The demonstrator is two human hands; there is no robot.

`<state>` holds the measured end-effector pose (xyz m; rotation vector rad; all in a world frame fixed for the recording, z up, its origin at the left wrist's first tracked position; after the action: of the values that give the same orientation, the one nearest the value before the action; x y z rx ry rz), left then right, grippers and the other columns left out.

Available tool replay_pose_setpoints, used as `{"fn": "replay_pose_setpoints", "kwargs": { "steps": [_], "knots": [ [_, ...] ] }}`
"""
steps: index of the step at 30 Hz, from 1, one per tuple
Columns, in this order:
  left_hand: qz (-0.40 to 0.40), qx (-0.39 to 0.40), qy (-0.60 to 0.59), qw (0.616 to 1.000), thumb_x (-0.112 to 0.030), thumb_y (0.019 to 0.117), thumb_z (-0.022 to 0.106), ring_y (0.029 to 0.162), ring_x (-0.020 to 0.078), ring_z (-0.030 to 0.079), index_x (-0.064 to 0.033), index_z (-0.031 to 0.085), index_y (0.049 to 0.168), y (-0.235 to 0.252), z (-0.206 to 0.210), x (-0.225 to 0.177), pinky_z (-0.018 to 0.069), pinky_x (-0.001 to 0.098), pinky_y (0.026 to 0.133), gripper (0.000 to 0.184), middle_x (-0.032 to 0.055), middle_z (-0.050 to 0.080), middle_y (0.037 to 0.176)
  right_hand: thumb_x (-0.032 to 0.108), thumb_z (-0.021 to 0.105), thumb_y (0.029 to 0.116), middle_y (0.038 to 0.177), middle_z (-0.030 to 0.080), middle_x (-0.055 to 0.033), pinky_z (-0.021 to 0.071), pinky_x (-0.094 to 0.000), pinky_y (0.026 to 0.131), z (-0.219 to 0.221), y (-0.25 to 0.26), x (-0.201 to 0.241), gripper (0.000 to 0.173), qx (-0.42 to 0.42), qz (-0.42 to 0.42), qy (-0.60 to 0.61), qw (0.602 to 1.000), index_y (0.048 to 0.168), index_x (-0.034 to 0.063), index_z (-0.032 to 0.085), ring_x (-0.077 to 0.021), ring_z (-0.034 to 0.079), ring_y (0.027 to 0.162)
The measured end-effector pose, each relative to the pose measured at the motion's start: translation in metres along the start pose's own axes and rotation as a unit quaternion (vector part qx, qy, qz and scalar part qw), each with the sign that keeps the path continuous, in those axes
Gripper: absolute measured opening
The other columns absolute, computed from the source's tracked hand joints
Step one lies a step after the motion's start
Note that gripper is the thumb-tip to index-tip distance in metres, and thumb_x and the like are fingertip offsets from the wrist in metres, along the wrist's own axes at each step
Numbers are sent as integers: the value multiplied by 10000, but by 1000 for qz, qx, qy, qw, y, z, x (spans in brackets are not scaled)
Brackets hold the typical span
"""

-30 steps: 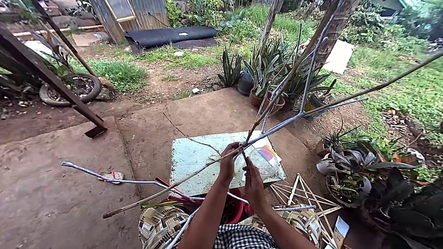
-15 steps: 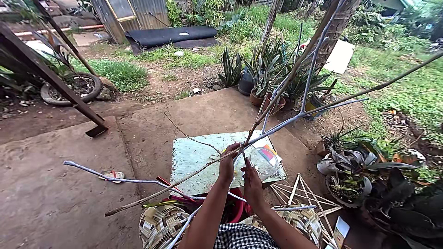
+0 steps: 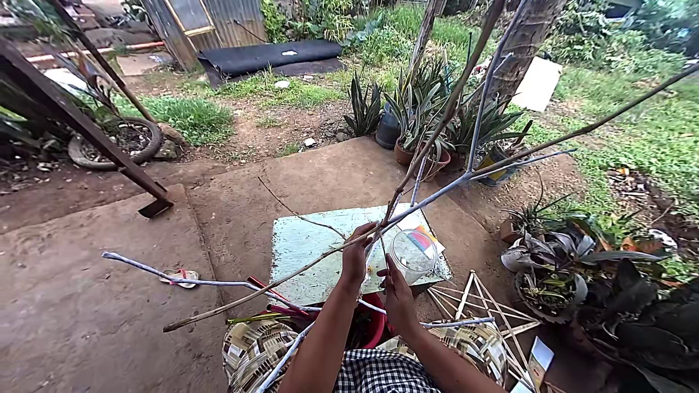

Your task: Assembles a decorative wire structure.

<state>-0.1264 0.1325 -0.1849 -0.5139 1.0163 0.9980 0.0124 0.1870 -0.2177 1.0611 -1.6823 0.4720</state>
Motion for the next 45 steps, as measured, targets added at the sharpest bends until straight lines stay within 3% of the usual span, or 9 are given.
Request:
{"fn": "replay_pose_setpoints", "kwargs": {
  "steps": [12, 18, 22, 26, 30, 35, 38, 41, 45],
  "knots": [
    [81, -8, 52, 995, -35, 968, 271, 1164, 136, 606, 36, 640, 1193, -8, 5, 1, 486, 353, 1007, 438, 89, 649, 1279, 62, 350, 1055, 1135, 668, -86, 518, -187, 780, -50, -36, 10, 480, -57, -17, 106, 993, 1514, -76, 376, -29, 611, 850],
    [155, -44, 177, 971, -52, 944, 345, 1335, 196, 495, 85, 623, 1279, -26, 17, 6, 426, 376, 1092, 456, 196, 519, 1446, 66, 361, 1054, 1134, 672, -90, 523, -189, 780, -65, -41, 17, 475, -72, -53, 119, 989, 1500, -99, 380, -33, 614, 853],
    [200, -34, 273, 940, -32, 917, 359, 1438, 300, 374, 24, 480, 1489, -38, 32, 14, 356, 440, 1147, 587, 262, 359, 1567, 60, 367, 1053, 1136, 667, -93, 524, -187, 788, -70, -45, 18, 474, -72, -69, 138, 985, 1496, -108, 379, -33, 613, 858],
    [203, -39, 377, 903, -43, 910, 398, 1496, 386, 273, 42, 375, 1544, -43, 43, 18, 245, 527, 1208, 640, 279, 267, 1618, 60, 367, 1056, 1133, 677, -90, 529, -188, 780, -72, -46, 17, 467, -70, -74, 141, 985, 1493, -101, 391, -36, 620, 850],
    [195, -37, 453, 869, -89, 918, 420, 1508, 448, 228, 34, 251, 1594, -43, 52, 23, 240, 661, 1153, 708, 281, 191, 1649, 57, 372, 1057, 1140, 671, -90, 532, -189, 789, -74, -48, 19, 469, -72, -84, 154, 982, 1495, -109, 379, -40, 622, 870],
    [190, -23, 480, 856, -105, 924, 427, 1528, 446, 185, 10, 200, 1615, -46, 57, 30, 227, 670, 1161, 736, 267, 110, 1675, 50, 362, 1056, 1130, 660, -85, 536, -190, 796, -78, -47, 19, 466, -86, -92, 163, 979, 1492, -116, 365, -40, 621, 870],
    [224, -38, 432, 873, -112, 941, 420, 1521, 414, 239, 19, 360, 1555, -58, 50, 33, 277, 596, 1188, 631, 270, 210, 1648, 47, 359, 1056, 1122, 657, -91, 545, -197, 795, -80, -46, 20, 466, -94, -94, 177, 975, 1489, -123, 357, -48, 627, 867],
    [214, -116, 354, 903, -118, 959, 439, 1404, 406, 384, 124, 480, 1355, -55, 27, 30, 357, 501, 1133, 466, 347, 396, 1478, 42, 362, 1059, 1122, 654, -88, 541, -193, 797, -81, -44, 21, 459, -102, -99, 185, 972, 1485, -127, 349, -39, 623, 863],
    [99, -131, 210, 964, -114, 1055, 457, 1294, 205, 532, 60, 554, 1337, -25, 9, 17, 434, 364, 1075, 346, 198, 564, 1398, 43, 363, 1061, 1126, 662, -95, 542, -193, 817, -78, -44, 19, 456, -100, -98, 179, 974, 1480, -136, 355, -40, 631, 886]
  ]
}}
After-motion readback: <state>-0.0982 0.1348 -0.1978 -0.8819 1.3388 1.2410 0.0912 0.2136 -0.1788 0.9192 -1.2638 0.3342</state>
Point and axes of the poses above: each hand's wrist, its own y-axis towards the middle knuckle, its own z-axis out of the palm, x = y × z, the point moved 7 cm from there along y, towards the middle knuckle
